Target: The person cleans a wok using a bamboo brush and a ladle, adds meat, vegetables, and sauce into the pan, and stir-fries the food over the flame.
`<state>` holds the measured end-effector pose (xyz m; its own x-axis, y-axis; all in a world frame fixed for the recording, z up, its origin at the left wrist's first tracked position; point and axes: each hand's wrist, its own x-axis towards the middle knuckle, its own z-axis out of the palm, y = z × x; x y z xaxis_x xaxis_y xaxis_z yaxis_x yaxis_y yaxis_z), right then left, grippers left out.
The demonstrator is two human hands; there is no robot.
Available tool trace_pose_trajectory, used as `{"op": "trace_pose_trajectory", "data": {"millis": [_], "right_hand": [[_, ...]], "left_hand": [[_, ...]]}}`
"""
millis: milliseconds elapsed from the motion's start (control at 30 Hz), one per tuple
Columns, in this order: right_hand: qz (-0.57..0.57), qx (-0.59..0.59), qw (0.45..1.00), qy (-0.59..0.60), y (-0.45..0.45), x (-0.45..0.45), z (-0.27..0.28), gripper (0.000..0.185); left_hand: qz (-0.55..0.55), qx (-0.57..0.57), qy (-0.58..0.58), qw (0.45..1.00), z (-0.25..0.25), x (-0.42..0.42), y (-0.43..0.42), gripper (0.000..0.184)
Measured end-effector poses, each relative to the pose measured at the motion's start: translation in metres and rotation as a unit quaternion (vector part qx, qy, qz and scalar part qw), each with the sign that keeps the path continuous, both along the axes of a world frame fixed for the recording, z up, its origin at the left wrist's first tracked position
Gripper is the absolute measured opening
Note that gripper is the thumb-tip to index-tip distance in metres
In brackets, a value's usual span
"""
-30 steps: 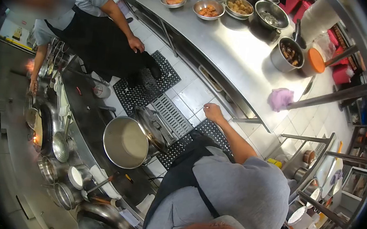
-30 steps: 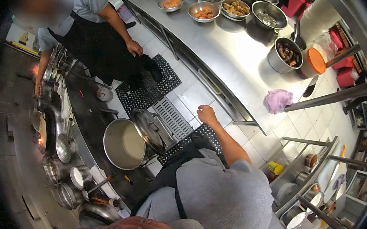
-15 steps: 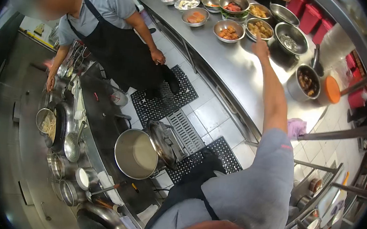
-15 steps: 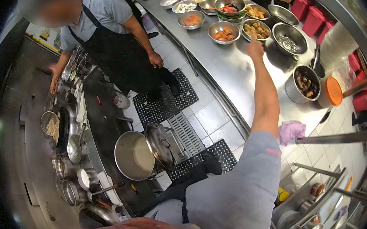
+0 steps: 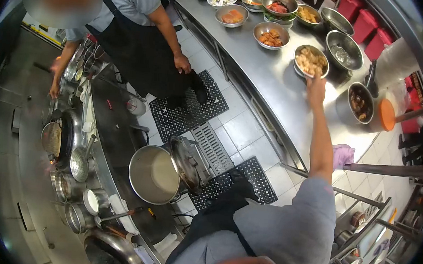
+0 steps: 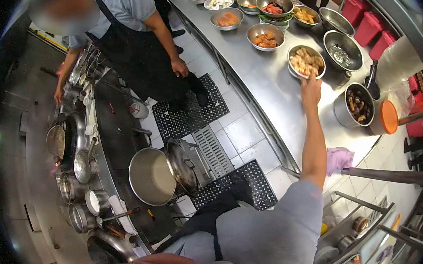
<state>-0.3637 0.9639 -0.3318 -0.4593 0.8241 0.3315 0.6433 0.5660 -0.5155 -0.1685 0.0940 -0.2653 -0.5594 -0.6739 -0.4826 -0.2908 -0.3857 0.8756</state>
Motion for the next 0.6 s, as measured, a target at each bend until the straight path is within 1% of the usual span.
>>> {"op": "trace_pose_trajectory", "data": {"millis": [67,167,267,300,333,367,400,433,500,600], "right_hand": [[-0.002,-0.039,0.999,-0.03,-0.036,0.041,0.016,0.039],[0.002,0.041,0.999,-0.015,-0.059,0.087,-0.001,0.042],[0.022,0.131,0.988,0.079,-0.07,0.114,-0.014,0.026],[0.022,0.079,0.994,0.071,-0.072,0.12,-0.005,0.023],[0.053,-0.012,0.994,0.097,-0.075,0.13,0.004,0.028],[0.0,-0.197,0.954,0.224,-0.087,0.133,0.014,0.035],[-0.055,-0.36,0.862,0.352,-0.088,0.135,0.023,0.042],[-0.068,-0.416,0.822,0.382,-0.083,0.142,0.034,0.042],[-0.077,-0.524,0.723,0.443,-0.07,0.139,0.047,0.042],[-0.071,-0.616,0.709,0.336,-0.045,0.129,0.024,0.041]], "left_hand": [[-0.004,0.001,0.0,1.0,-0.002,-0.004,-0.001,0.042],[-0.012,0.001,0.0,1.0,-0.005,-0.01,-0.004,0.043],[-0.024,-0.002,0.0,1.0,-0.006,-0.016,-0.009,0.043],[-0.03,-0.003,0.0,1.0,-0.005,-0.019,-0.01,0.043],[-0.037,-0.006,-0.003,0.999,-0.004,-0.02,-0.014,0.044],[-0.048,-0.008,-0.006,0.999,-0.004,-0.024,-0.015,0.044],[-0.059,-0.009,-0.01,0.998,-0.004,-0.029,-0.016,0.044],[-0.064,-0.01,-0.015,0.998,-0.002,-0.03,-0.019,0.044],[-0.071,-0.012,-0.015,0.997,-0.002,-0.033,-0.022,0.045],[-0.064,-0.013,-0.013,0.998,0.0,-0.029,-0.029,0.045]]}}
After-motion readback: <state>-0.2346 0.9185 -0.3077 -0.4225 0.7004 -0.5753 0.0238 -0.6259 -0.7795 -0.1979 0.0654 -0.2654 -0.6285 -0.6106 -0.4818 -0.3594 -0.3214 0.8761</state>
